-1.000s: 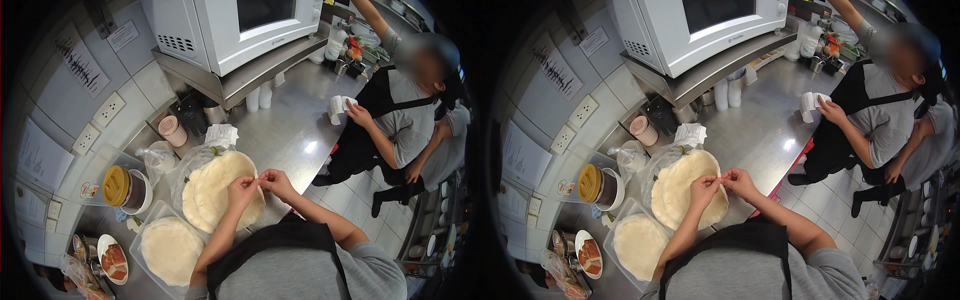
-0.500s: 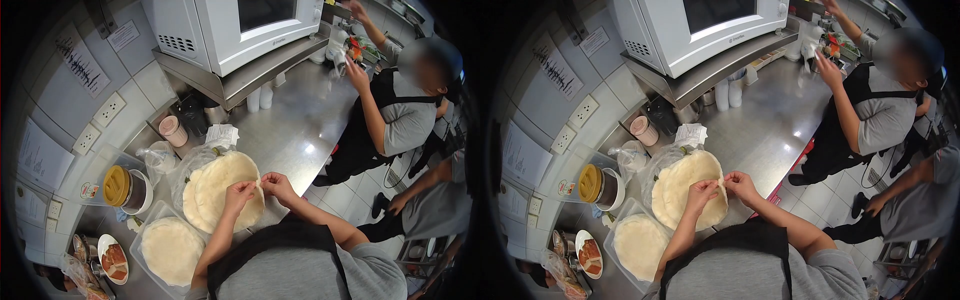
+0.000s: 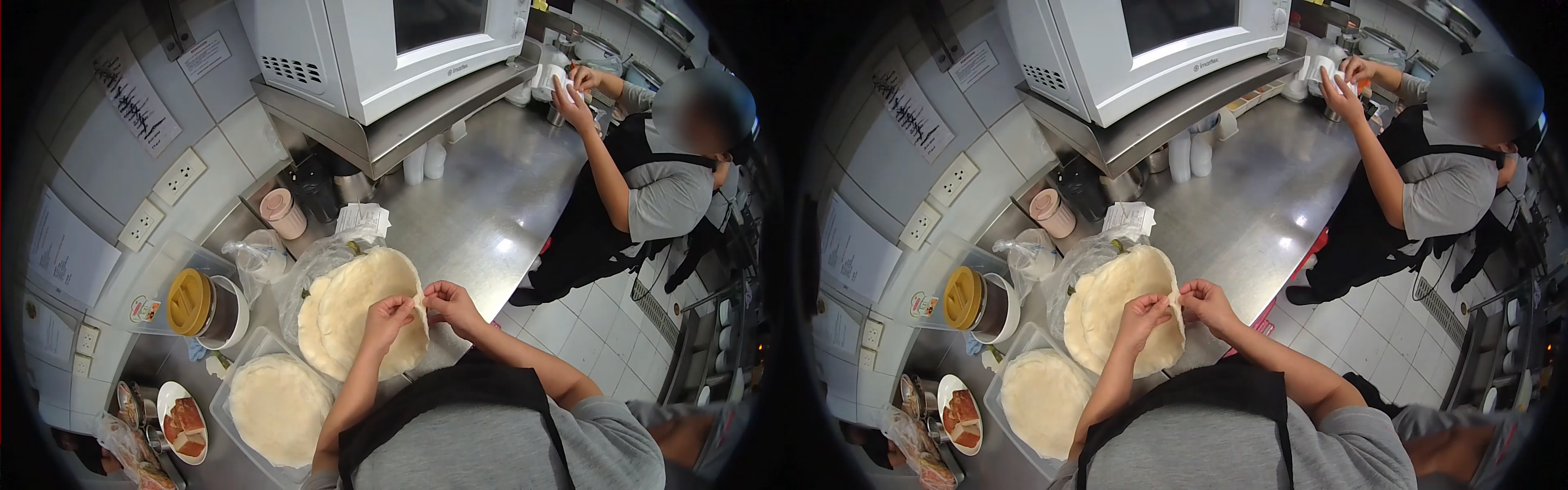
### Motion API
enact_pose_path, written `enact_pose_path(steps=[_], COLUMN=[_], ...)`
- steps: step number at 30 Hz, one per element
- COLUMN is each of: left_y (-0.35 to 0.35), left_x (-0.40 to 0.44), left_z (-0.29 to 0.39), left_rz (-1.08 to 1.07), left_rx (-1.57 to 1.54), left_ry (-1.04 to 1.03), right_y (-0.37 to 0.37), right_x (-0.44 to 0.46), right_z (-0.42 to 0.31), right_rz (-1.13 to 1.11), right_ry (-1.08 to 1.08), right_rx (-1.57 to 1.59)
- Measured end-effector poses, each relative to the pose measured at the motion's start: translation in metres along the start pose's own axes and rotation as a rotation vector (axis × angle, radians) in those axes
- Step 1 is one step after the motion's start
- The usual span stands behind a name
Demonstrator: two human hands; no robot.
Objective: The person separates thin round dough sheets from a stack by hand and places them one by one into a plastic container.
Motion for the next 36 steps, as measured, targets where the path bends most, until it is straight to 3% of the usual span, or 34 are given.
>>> enact_pose_path(steps=[5, 10, 14, 23, 25, 36], left_y=[0.0, 0.002, 0.004, -0.007, -0.006, 0.0], left_x=[0.004, 0.006, 0.008, 0.009, 0.013, 0.002], left_z=[-0.005, -0.01, -0.016, 0.002, 0.003, -0.009], left_rz=[0.018, 0.023, 0.032, -0.055, -0.083, 0.055], left_rx=[0.126, 0.174, 0.166, 0.307, 0.466, 0.209], left_ry=[-0.089, -0.082, -0.088, -0.154, -0.14, -0.127], right_y=[-0.003, 0.005, 0.01, 0.008, 0.006, 0.018], right_x=[0.003, 0.007, 0.011, 0.013, 0.012, 0.018], right_z=[0.0, 0.004, 0.011, 0.016, 0.014, 0.02], right_rz=[-0.093, 0.009, 0.107, 0.055, 0.052, 0.066], right_ry=[0.149, 0.074, 0.138, 0.343, 0.335, 0.092], right_rx=[-0.242, -0.197, -0.309, -0.439, -0.435, -0.211])
Point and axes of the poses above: each hand's wrist, its own x-axis towards the middle knuckle, its own y-axis out of the back of the hand, z = x × y, the point moved 3 cm from there along x, towards the middle knuckle, and after that the axes turned 3 degrees about y, right-handed, at the moved point
